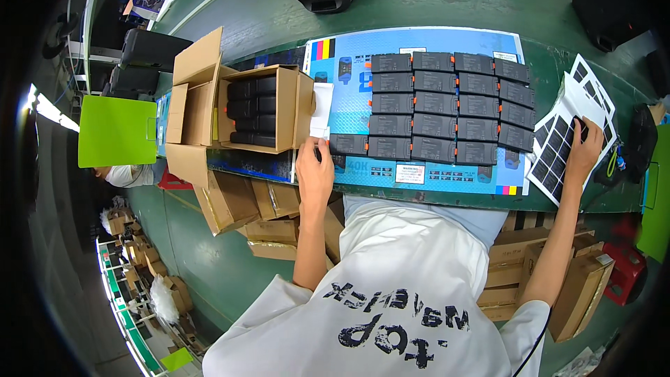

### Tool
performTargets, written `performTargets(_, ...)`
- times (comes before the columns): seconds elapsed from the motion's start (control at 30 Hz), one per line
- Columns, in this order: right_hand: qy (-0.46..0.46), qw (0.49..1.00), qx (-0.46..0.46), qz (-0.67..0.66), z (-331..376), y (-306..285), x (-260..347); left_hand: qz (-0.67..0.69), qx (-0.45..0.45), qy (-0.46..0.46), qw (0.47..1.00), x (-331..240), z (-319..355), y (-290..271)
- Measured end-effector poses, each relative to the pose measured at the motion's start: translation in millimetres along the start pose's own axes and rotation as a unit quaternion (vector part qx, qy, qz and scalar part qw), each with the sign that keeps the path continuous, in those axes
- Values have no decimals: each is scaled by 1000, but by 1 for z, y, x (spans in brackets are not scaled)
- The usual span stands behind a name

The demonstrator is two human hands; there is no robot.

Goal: Packaging small electronic modules from a grid tray into cardboard boxes.

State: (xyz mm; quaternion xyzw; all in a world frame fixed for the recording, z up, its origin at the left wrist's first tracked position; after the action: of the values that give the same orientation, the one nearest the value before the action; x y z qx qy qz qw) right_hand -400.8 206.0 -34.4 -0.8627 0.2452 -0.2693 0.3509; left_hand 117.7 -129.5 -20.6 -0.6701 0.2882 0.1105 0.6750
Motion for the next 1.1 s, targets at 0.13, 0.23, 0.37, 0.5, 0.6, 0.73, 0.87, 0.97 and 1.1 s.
performTargets(0.13, 15, 1000, 8, -25, 13, 9, -32, -6, 46, 14, 999, 12, -8, 14)
performTargets(0.23, 93, 992, -32, -83, 16, 9, -38, 22, 17, 42, 999, 32, -10, 16)
performTargets(0.37, 7, 1000, 24, 7, 11, 7, -23, 208, 111, -124, 964, 21, 0, 1)
performTargets(0.5, 20, 999, 27, -10, 4, 7, -15, 361, 48, -131, 922, 8, 2, -27)
performTargets(0.6, 35, 998, 46, -18, 7, 11, -31, 480, 16, -119, 869, -10, -9, -20)
performTargets(0.73, 2, 998, 59, 17, 3, 14, -23, 481, -10, -113, 869, -47, -32, 2)
performTargets(0.87, -11, 995, 92, 22, 3, 21, -17, 549, -61, -72, 831, -68, -79, 31)
performTargets(0.97, 19, 994, 102, 23, 1, 24, -17, 506, -105, -33, 855, -84, -122, 29)
performTargets(1.1, 7, 993, 110, 32, 2, 24, -17, 535, -180, 26, 825, -103, -166, 16)
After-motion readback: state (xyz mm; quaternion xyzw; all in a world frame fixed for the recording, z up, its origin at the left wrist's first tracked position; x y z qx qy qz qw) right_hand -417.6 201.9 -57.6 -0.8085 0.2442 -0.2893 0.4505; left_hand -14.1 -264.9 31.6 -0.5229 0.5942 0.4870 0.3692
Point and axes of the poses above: each hand's wrist, its own z-axis away from the middle knuckle, its own y-axis out of the palm, x = y × z, the point moved 8 cm from there along -z, towards the middle knuckle, and after that the axes turned 5 degrees about -z, right-handed, at the moved point
